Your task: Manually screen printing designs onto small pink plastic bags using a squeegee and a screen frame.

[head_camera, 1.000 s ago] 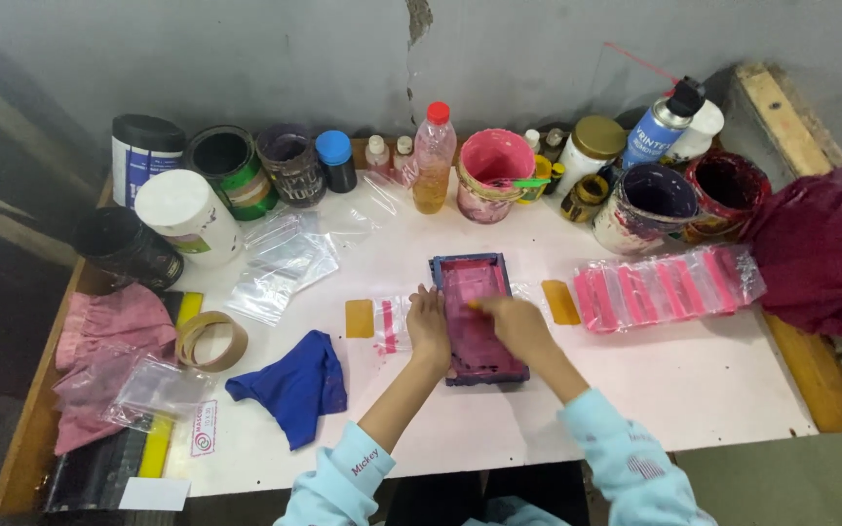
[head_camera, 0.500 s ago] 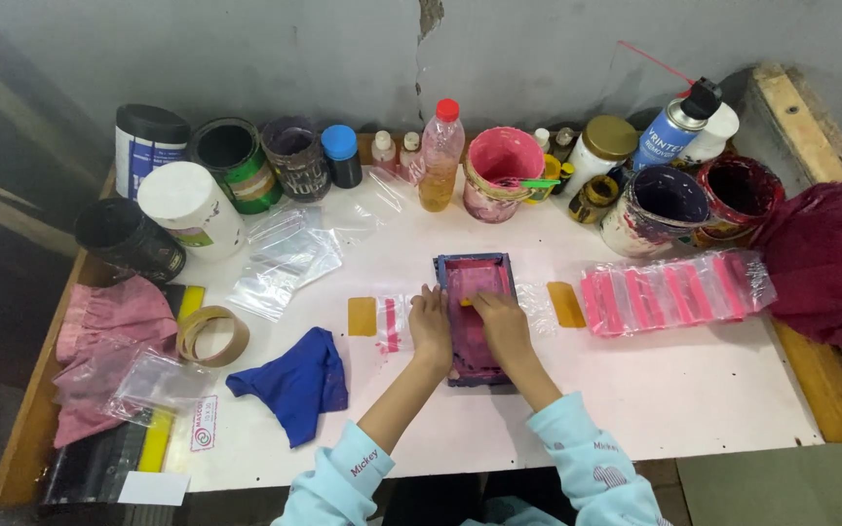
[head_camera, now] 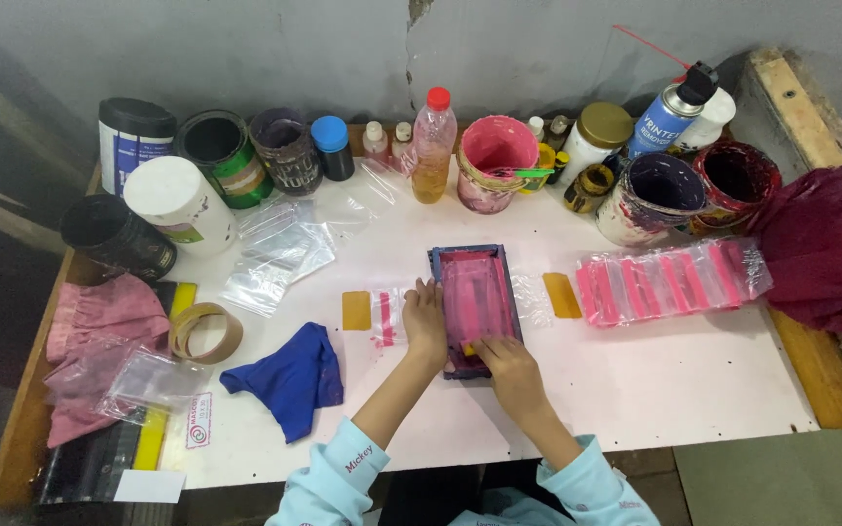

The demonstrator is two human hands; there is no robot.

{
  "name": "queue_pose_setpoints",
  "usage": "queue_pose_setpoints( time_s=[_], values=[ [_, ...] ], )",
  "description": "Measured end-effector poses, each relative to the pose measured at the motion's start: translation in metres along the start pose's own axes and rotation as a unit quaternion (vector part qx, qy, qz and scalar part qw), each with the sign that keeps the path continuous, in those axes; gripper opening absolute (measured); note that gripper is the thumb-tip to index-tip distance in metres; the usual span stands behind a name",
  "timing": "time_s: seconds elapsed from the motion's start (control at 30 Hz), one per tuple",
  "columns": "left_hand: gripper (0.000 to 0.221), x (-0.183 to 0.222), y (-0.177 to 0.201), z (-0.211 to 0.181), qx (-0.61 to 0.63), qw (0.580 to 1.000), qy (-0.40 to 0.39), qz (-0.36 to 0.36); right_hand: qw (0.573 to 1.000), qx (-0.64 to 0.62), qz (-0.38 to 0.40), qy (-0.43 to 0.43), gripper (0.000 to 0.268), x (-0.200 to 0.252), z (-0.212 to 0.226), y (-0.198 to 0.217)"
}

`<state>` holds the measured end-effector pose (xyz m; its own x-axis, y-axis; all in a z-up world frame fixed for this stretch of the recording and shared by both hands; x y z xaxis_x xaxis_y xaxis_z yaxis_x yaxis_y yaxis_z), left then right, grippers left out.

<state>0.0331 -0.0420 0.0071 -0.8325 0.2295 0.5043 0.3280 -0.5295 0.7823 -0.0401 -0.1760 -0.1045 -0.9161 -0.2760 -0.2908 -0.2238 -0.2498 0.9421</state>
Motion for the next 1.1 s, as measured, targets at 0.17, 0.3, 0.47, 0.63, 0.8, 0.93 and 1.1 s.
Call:
queue_pose_setpoints(
  time_s=[0.17, 0.3, 0.47, 0.63, 0.8, 0.93, 1.1],
  values=[
    [0.060, 0.006, 0.001, 0.001, -0.002, 1.000, -0.001, -0.001, 0.995, -0.098, 0.014, -0.025, 0.035, -0.054, -0.034, 0.012],
    [0.058, -0.003, -0.002, -0.002, -0.023, 1.000, 0.009, -0.012, 0.998, -0.062, -0.016, 0.027, 0.034, -0.103, -0.037, 0.011],
    [0.058, 0.019, 0.017, 0.005, -0.034, 0.999, 0.006, -0.011, 0.996, 0.037, 0.004, 0.081, 0.031, -0.046, -0.032, -0.032],
    [0.058, 0.035, 0.029, 0.011, -0.020, 1.000, 0.003, -0.020, 0.994, -0.061, 0.072, 0.050, 0.037, -0.059, -0.034, -0.001],
    [0.060, 0.042, 0.035, 0.010, -0.026, 0.999, 0.015, -0.016, 0.999, -0.011, 0.033, -0.015, 0.044, -0.136, -0.062, -0.005],
    [0.060, 0.026, 0.023, 0.006, -0.026, 0.999, 0.009, -0.018, 0.998, -0.001, 0.052, -0.024, 0.045, -0.123, -0.056, -0.031],
    [0.069, -0.032, -0.030, -0.012, 0.001, 0.998, 0.018, -0.064, 0.999, 0.020, 0.021, -0.023, 0.043, -0.077, -0.050, -0.049]
  ],
)
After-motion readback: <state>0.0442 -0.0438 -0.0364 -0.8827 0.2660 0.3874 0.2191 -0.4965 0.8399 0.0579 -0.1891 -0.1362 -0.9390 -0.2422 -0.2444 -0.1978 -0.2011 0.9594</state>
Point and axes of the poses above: each hand's wrist, its own x-axis away from the middle knuckle, its own y-axis out of the back of the hand, z = x × y, the point moved 4 cm from there along -x, towards the middle knuckle, and after that the axes turned 1 degree about x, right-handed, at the moved point
